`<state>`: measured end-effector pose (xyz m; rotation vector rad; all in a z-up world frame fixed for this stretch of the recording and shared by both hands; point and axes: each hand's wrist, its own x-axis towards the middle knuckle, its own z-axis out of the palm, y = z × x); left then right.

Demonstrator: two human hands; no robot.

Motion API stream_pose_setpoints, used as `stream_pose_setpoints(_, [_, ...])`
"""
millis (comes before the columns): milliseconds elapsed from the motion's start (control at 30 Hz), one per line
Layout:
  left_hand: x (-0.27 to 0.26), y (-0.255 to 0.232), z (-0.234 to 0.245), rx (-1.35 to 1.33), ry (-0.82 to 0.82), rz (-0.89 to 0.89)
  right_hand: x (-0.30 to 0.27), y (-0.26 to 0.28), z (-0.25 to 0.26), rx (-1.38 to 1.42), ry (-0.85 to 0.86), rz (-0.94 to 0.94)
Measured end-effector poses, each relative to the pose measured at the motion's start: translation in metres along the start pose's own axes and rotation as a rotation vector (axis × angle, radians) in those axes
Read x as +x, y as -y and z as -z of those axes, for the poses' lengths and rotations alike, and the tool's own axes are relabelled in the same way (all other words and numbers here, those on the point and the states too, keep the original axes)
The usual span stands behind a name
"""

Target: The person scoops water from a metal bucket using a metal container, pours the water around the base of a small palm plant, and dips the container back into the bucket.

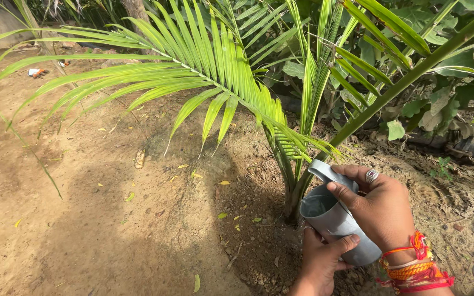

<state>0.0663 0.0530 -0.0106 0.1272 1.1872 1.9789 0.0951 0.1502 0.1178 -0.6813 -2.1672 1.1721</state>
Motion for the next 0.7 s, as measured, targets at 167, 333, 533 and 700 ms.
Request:
stream_pose_setpoints(167, [-0.001,-0.002,0.001,-0.011,0.017,0.007,-0.003,0.009,0.000,-0.098,-0.014,-0.032])
stream_pose_setpoints(333, [-0.002,-0.001,-0.001,-0.014,0.007,0.010,-0.003,0.009,-0.002,-0.071,-0.009,0.000])
stream_pose_setpoints(533, [-0.001,0.004,-0.001,-0.031,0.017,0.022,-0.002,0.008,-0.002,-0.079,0.024,0.021])
stream_pose_setpoints(700, [0.004,0.012,0.002,0.000,0.000,0.030,-0.002,0.006,-0.002,-0.079,0.051,0.018])
